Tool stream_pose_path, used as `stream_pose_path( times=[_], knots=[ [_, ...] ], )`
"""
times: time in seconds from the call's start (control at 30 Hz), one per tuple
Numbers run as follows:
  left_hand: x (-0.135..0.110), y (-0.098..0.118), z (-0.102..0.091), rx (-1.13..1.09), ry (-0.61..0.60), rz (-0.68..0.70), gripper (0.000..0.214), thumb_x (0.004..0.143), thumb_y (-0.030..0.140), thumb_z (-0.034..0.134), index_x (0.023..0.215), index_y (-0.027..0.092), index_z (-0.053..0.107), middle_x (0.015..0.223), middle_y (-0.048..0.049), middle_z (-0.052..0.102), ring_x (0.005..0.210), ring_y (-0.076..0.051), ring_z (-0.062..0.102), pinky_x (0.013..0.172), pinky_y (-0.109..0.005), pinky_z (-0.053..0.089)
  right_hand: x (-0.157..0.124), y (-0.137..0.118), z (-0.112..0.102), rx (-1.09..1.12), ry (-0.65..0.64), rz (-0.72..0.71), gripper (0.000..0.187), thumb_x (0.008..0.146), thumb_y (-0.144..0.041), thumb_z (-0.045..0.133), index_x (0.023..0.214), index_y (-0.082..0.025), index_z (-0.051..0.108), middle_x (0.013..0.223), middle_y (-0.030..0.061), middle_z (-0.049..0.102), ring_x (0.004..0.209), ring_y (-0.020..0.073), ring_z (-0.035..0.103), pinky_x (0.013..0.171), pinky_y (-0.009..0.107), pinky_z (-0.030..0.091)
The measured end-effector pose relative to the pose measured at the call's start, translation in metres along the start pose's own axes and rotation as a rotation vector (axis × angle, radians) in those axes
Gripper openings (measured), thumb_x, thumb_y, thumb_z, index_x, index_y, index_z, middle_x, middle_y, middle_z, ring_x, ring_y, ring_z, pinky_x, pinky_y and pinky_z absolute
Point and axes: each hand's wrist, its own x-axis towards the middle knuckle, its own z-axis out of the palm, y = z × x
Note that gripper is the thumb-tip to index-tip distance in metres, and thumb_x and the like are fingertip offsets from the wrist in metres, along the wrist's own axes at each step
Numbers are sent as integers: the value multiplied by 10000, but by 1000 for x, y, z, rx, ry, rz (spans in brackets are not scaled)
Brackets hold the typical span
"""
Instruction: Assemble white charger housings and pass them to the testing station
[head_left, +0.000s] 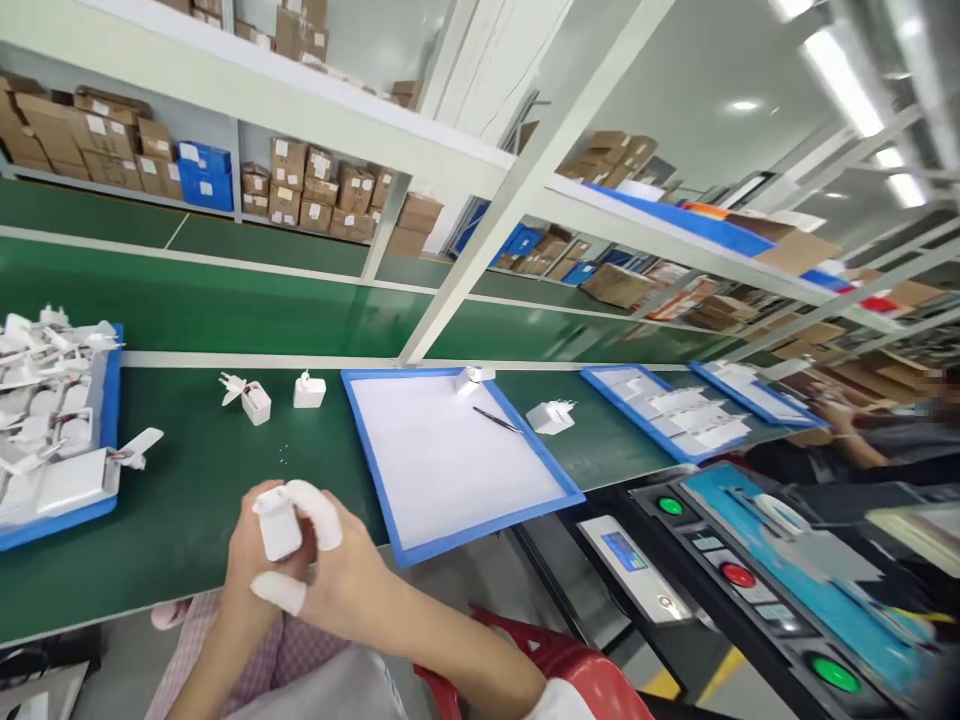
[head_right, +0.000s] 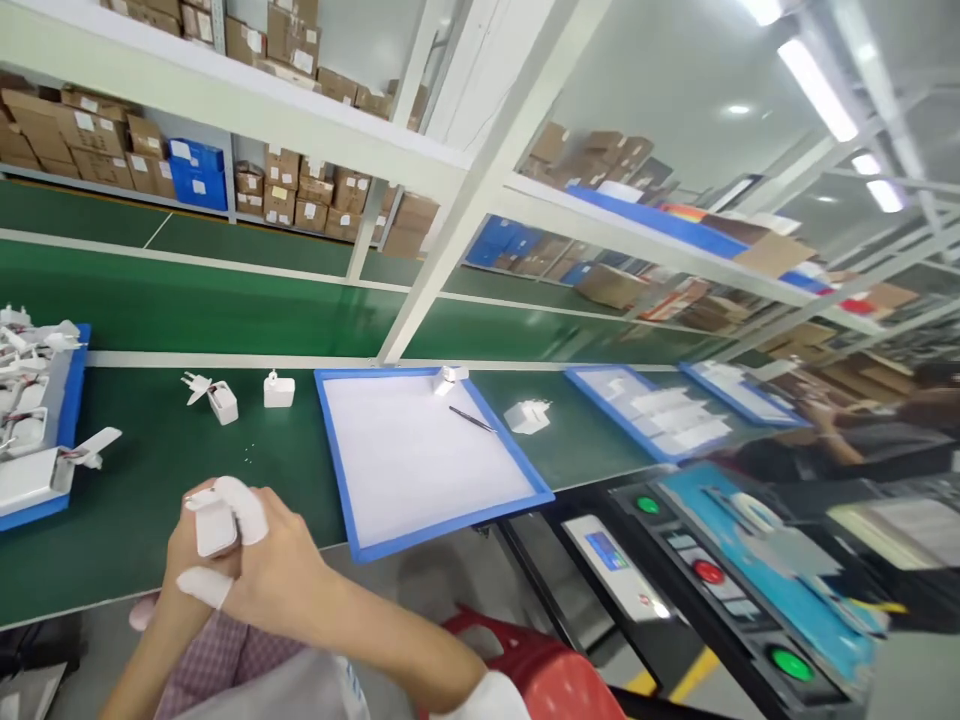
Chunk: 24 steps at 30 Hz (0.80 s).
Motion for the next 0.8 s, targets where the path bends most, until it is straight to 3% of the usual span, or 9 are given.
stream_pose_path(
  times=[0.07,0.17,0.2,0.3,0.47,0.53,0.63,0.73,0.8],
  knots=[
    [-11,6,0,-31,-154,43,291,708,231,583,992,202,526,967,-57,594,852,-239,616,736,-365,520,-12,-7,-14,110,-42,76,572,770,-312,710,1298,-250,499,891,12,617,763,179,608,701,284,519],
    [-28,11,-2,-91,-308,67,278,700,158,560,967,208,504,932,-23,577,811,-185,587,705,-306,491,-7,-1,-28,158,-153,160,135,851,-266,606,961,-209,661,679,-33,570,597,124,538,597,232,439],
    [-32,11,-3,-110,-339,59,299,702,138,552,986,207,494,931,-18,570,797,-173,574,695,-294,480,-4,3,-29,196,-166,160,125,876,-287,583,839,-191,654,641,-33,557,570,114,516,575,225,413],
    [-40,14,-7,-113,-351,12,312,699,91,540,981,207,473,867,8,538,723,-141,520,652,-265,438,2,13,-23,358,-147,159,338,905,-388,567,648,-169,555,592,-22,530,535,101,472,524,213,364],
    [-49,22,-17,-92,-392,-10,353,721,131,633,1026,219,480,906,1,548,750,-158,528,672,-279,433,2,19,-12,722,-258,414,362,815,-500,670,695,-177,558,520,-42,485,402,85,376,396,201,305],
    [-52,23,-18,-141,-395,17,403,754,208,681,1094,232,465,985,-21,548,835,-186,548,742,-311,458,-1,18,-9,815,-195,442,337,824,-513,658,771,-187,592,491,-61,438,390,87,346,392,204,314],
    [-57,23,-18,-201,-314,65,537,822,305,668,1263,256,366,1179,-80,488,1009,-226,546,849,-357,476,-18,11,-3,809,97,343,220,885,-437,607,877,-217,609,543,-54,451,504,123,456,511,229,420],
    [-60,26,-15,-129,-151,55,550,870,310,625,1310,270,299,1185,-98,461,984,-211,560,803,-337,499,-45,-1,6,609,256,191,81,863,-274,612,933,-234,616,839,8,576,757,163,568,688,282,482],
    [-60,29,-13,-33,-25,71,501,843,270,648,1251,262,358,1115,-83,483,947,-209,564,754,-322,503,-60,-9,12,422,277,142,273,800,-175,649,1059,-253,613,1033,31,570,900,184,575,779,305,486]
  ],
)
